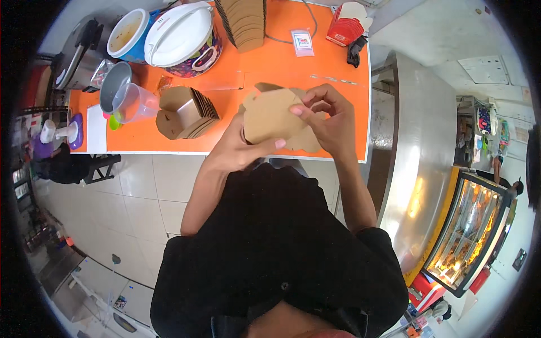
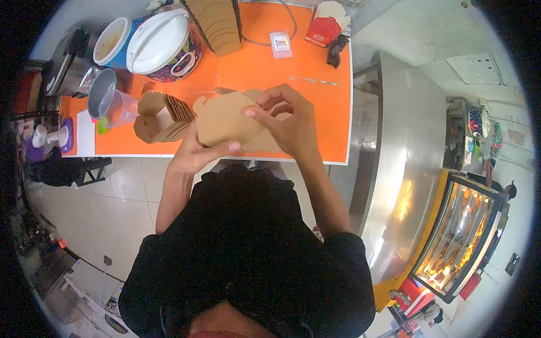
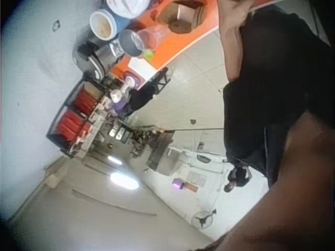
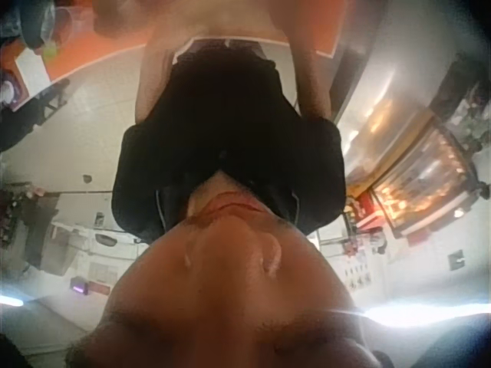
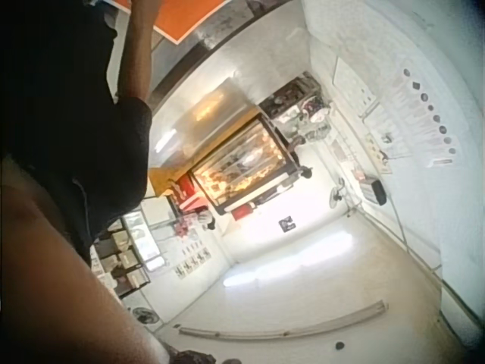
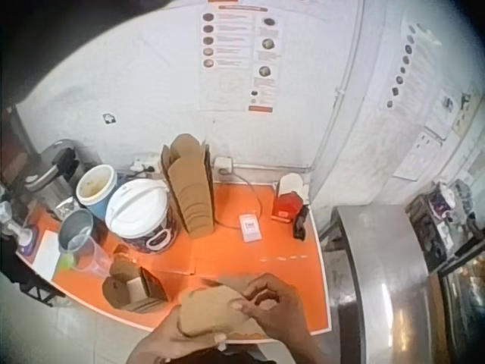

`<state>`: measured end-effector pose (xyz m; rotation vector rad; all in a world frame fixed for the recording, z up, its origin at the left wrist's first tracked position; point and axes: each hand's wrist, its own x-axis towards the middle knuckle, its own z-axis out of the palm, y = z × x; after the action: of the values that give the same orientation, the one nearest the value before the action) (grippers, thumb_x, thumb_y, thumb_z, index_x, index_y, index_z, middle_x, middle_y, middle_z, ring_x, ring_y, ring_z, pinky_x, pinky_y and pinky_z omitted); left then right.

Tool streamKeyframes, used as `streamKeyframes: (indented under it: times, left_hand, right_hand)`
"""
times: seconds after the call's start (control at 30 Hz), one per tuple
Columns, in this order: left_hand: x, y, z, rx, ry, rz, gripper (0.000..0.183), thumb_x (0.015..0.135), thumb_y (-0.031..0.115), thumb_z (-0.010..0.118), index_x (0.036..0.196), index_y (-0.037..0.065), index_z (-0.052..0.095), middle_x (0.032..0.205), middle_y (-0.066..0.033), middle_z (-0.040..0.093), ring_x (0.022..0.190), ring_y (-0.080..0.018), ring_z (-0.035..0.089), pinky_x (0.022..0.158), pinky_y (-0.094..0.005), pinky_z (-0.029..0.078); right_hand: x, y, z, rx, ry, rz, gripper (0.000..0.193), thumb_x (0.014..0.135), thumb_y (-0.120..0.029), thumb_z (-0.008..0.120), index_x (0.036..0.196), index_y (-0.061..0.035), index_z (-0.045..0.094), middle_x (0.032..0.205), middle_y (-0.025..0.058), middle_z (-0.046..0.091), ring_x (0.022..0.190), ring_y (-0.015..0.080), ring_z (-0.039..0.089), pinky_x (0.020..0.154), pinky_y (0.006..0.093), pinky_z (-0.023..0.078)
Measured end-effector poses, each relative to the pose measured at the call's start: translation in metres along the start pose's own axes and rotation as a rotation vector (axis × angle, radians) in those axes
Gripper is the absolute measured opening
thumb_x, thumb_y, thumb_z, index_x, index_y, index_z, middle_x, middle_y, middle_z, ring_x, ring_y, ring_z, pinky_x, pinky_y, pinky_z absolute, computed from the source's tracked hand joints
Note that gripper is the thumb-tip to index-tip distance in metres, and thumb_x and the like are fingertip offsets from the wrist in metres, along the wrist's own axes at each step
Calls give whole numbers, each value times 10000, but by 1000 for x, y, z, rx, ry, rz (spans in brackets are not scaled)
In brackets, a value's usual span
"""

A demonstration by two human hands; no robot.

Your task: The person assembles flat cardboard pieces into small rectangular boxes by hand. They fold the flaps and tuck them into slots to form the box structure, then place the finished boxes into a stack on the counter.

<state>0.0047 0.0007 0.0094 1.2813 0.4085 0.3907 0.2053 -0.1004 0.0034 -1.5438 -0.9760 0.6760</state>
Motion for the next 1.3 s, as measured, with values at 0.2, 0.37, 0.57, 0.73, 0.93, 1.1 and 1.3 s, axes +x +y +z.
streamKeyframes:
  times: [0.2, 0.37, 0.57, 0.73, 0.93, 1.1, 1.3]
  left_hand:
    - [12, 7, 0, -386, 96, -150, 543, 1003, 163, 686, 1487, 11, 491, 1339, -92, 616, 1254, -196, 599, 1057, -376, 501]
    - [16, 0, 3, -364, 116, -123, 549, 1059, 203, 613, 1555, 55, 431, 1367, -102, 600, 1281, -188, 582, 1069, -369, 490]
    - [28, -13, -11, -318, 262, -224, 487, 1067, 199, 606, 1503, 35, 462, 1342, -128, 628, 1100, -163, 677, 846, -305, 579]
    - [34, -3, 2, -357, 471, -359, 505, 1053, 241, 643, 1457, -11, 476, 1200, -136, 696, 1070, -160, 694, 776, -307, 588]
    - [19, -25, -13, -449, 85, -514, 413, 1032, 346, 676, 1283, 23, 616, 1113, -92, 715, 1053, -180, 713, 780, -329, 608]
    - [13, -27, -11, -380, 223, -561, 362, 1048, 368, 649, 1199, 40, 662, 1075, -69, 725, 909, -135, 725, 747, -314, 602]
    - [17, -31, -17, -449, 208, -491, 360, 1066, 303, 616, 1239, -13, 627, 1087, -105, 728, 922, -155, 737, 778, -307, 619]
  right_hand:
    - [6, 17, -4, 287, -162, 182, 212, 910, -153, 819, 998, -18, 681, 916, 40, 708, 787, 88, 660, 686, 262, 548]
    - [-3, 17, 1, 2, 40, -103, 147, 922, -144, 787, 982, -45, 697, 936, 55, 708, 816, 147, 666, 692, 295, 544]
    - [-17, -8, -11, -572, -39, -644, 446, 703, -314, 917, 1079, -137, 756, 1151, 24, 685, 1129, 279, 598, 937, 425, 514]
    - [-27, -19, 2, -727, -167, -622, 596, 591, -454, 921, 1131, -245, 781, 1242, -47, 661, 1238, 271, 532, 1031, 457, 451]
    - [-21, 10, 4, -671, -116, -750, 484, 679, -421, 878, 1107, -221, 772, 1197, -45, 674, 1187, 272, 582, 1022, 485, 447]
    - [-24, 12, 1, -658, -240, -722, 493, 700, -407, 856, 1122, -174, 751, 1169, -26, 687, 1174, 266, 609, 1022, 481, 466]
    - [-23, 2, 7, -534, -281, -553, 489, 658, -345, 909, 1096, -170, 779, 1116, -40, 711, 1154, 250, 619, 947, 411, 499]
